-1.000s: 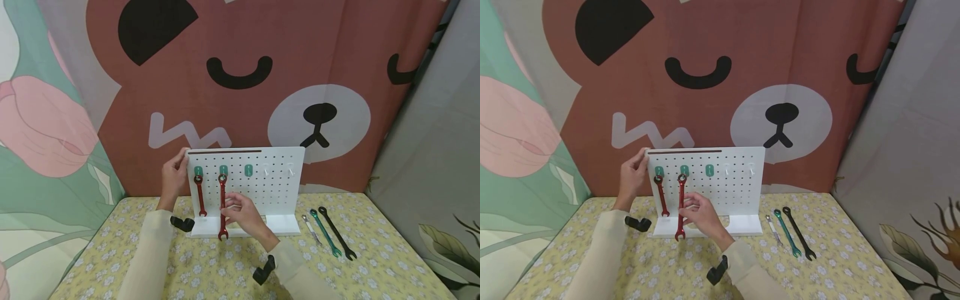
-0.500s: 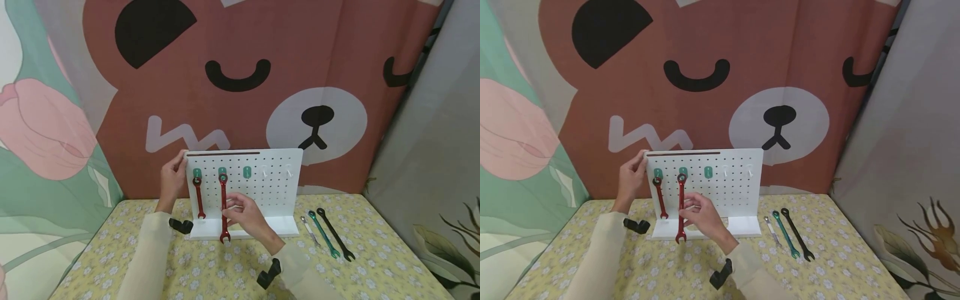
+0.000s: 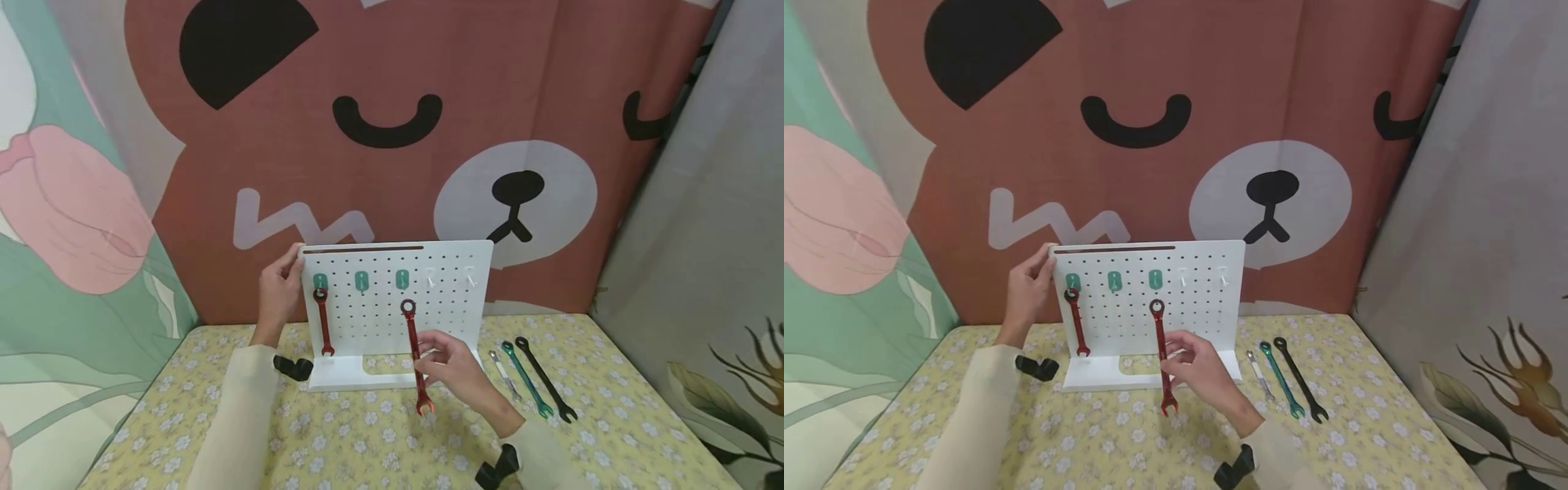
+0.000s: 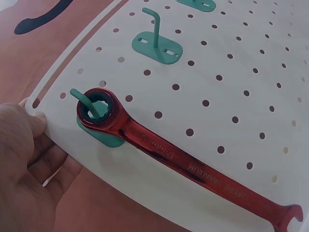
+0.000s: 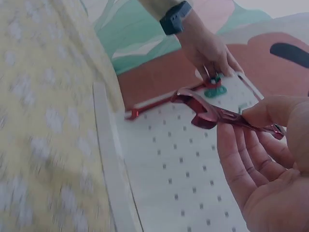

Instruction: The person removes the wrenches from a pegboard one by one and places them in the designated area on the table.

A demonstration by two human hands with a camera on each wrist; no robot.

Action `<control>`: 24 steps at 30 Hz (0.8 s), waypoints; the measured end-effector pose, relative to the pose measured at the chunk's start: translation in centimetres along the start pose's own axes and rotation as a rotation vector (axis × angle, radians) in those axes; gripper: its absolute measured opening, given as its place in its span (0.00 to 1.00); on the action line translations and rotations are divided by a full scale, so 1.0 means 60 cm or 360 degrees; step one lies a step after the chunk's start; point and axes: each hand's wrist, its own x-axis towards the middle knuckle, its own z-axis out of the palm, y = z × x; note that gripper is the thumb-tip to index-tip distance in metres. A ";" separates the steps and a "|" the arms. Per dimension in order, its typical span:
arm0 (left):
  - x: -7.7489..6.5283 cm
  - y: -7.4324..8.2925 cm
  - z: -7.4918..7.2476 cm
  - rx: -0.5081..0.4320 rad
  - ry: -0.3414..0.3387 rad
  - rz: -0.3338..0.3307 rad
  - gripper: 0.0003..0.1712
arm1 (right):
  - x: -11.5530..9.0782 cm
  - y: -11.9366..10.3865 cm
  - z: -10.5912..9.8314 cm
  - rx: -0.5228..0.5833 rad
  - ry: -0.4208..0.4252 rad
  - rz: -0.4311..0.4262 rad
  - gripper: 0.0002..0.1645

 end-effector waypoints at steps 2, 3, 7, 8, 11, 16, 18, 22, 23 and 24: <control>-0.002 0.001 -0.003 0.0013 0.0015 -0.0002 0.22 | -0.012 0.008 -0.017 -0.0033 0.0012 0.0026 0.22; -0.002 0.001 -0.004 0.0021 0.0022 -0.0001 0.22 | -0.018 0.011 -0.025 -0.0050 0.0016 0.0037 0.22; -0.002 0.003 -0.005 0.0027 0.0020 -0.0009 0.22 | -0.043 0.023 -0.062 -0.0115 0.0084 0.0101 0.24; -0.001 0.003 -0.004 0.0024 0.0009 -0.0007 0.23 | -0.049 0.026 -0.071 -0.0116 0.0114 0.0119 0.25; 0.002 0.004 -0.001 0.0010 -0.0002 -0.0008 0.23 | -0.067 0.033 -0.100 -0.0137 0.0209 0.0190 0.26; 0.003 0.004 0.003 -0.0009 0.0018 -0.0010 0.22 | -0.092 0.042 -0.147 -0.0220 0.0349 0.0307 0.26; 0.002 0.003 0.004 -0.0018 0.0015 -0.0014 0.22 | -0.101 0.048 -0.167 -0.0283 0.0409 0.0344 0.26; 0.000 0.002 0.006 -0.0017 0.0006 -0.0023 0.23 | -0.117 0.061 -0.212 -0.0430 0.0490 0.0428 0.28; 0.000 0.002 0.006 -0.0012 0.0004 -0.0022 0.23 | -0.121 0.065 -0.223 -0.0476 0.0495 0.0442 0.29; 0.000 0.002 0.007 -0.0012 0.0002 -0.0022 0.23 | -0.124 0.068 -0.233 -0.0519 0.0504 0.0459 0.30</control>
